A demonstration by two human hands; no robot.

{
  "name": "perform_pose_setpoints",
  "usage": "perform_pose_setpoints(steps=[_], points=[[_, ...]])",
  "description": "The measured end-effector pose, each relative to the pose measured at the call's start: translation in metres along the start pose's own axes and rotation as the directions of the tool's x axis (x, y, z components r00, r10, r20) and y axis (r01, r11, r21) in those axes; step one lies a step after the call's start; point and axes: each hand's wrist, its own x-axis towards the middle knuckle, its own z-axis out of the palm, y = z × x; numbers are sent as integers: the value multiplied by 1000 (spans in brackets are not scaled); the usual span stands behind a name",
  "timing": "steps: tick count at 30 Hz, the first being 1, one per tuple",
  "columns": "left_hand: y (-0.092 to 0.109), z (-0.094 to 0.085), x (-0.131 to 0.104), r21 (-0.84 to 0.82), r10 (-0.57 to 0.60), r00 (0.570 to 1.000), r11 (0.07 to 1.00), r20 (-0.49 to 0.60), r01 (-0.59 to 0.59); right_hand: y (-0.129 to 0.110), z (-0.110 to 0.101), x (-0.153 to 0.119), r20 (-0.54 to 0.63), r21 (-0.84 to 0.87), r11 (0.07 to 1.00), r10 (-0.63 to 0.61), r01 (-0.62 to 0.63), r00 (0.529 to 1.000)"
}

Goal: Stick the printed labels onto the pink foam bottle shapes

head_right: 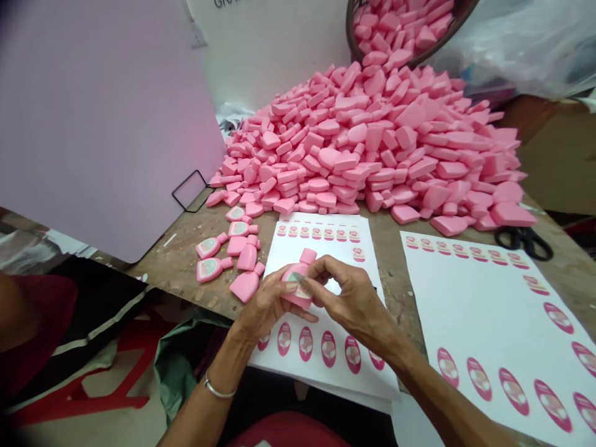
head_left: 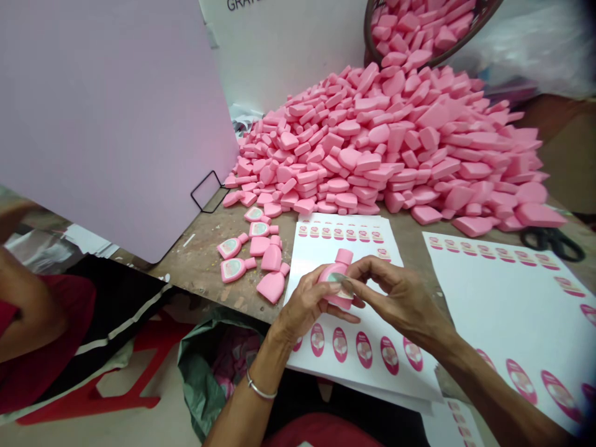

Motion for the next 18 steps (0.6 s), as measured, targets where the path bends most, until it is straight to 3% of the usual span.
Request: perform_pose_setpoints(steps=[6,13,18], points=[[2,1,-2,60,-22,999,998,-25,23,2,-1,0,7,5,1000,15,-15,1000],[-1,-5,-5,21,-20,998,1000,55,19,6,-3,0,17,33,999,41,-42,999],[-4,-8,-5,-18,-31,994,999,106,33,15,-7,0,87,206,971,102,-118,991]])
